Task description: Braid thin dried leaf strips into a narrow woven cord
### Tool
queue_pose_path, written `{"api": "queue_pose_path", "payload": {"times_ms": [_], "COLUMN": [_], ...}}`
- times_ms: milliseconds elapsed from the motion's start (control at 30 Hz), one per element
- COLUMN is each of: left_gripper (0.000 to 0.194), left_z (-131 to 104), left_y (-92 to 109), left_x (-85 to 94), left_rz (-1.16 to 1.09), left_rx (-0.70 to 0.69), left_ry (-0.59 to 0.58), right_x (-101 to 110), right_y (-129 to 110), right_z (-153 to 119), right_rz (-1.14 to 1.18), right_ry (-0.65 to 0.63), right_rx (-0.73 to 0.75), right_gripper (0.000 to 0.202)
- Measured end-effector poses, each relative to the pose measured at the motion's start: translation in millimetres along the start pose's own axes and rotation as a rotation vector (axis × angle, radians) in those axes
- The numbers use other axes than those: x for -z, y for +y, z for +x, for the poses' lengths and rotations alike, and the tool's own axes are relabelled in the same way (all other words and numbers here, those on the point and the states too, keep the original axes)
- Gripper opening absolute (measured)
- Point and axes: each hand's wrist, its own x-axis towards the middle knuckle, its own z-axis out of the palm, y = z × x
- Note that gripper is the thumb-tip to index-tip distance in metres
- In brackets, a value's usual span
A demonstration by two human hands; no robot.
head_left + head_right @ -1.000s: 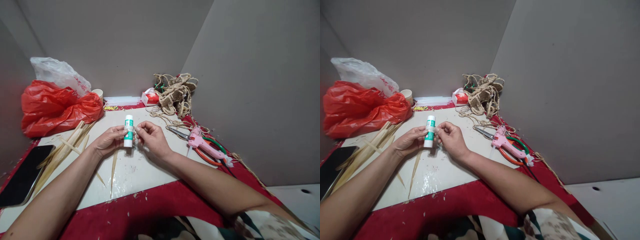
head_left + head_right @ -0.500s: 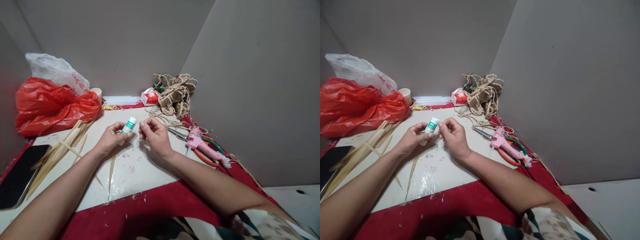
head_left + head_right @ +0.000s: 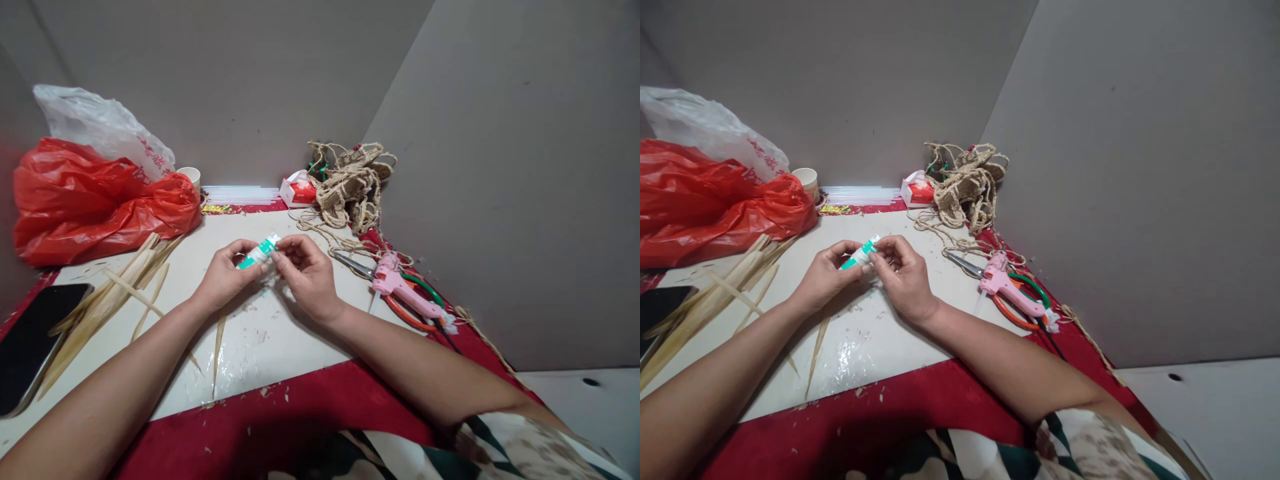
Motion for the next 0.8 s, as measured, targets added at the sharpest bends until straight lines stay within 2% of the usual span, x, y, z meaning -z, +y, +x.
{"api": "queue_pose_path", "payload": {"times_ms": [133,300,433,533,800], "left_gripper": [0.031,0.036,0.043,0.047,0.047], "left_z": [-0.8,-1.0,-0.4,-0.4,-2.5], "left_y": [0.5,6.5,12.5,12.7,5.3], "left_x": [1.4,4.1,5.8,5.0,0.2], "left_rz": [0.017,-0.305,-0.417,-0.386,-0.151], "left_rx": [0.000,0.134,0.133,0.094,0.017], "left_ry": [0.042,0.083,0.093,0.087,0.177], "right_x": [-0.3,-1.2,-1.1,-1.7,0.5], "right_y": [-4.5,-9.2,-4.9,1.3,7.6], "right_z": [0.4,0.0,-0.5,-0.9,-3.2], "right_rz": [0.059,0.132,0.057,-0.079,-0.406], "right_ry": [0.008,-0.020,-0.075,-0.125,-0.277], "right_rx": [0.002,-0.039,-0.095,-0.084,0.173], "right_gripper": [0.013,0.021,0.027,0.027,0.030]}}
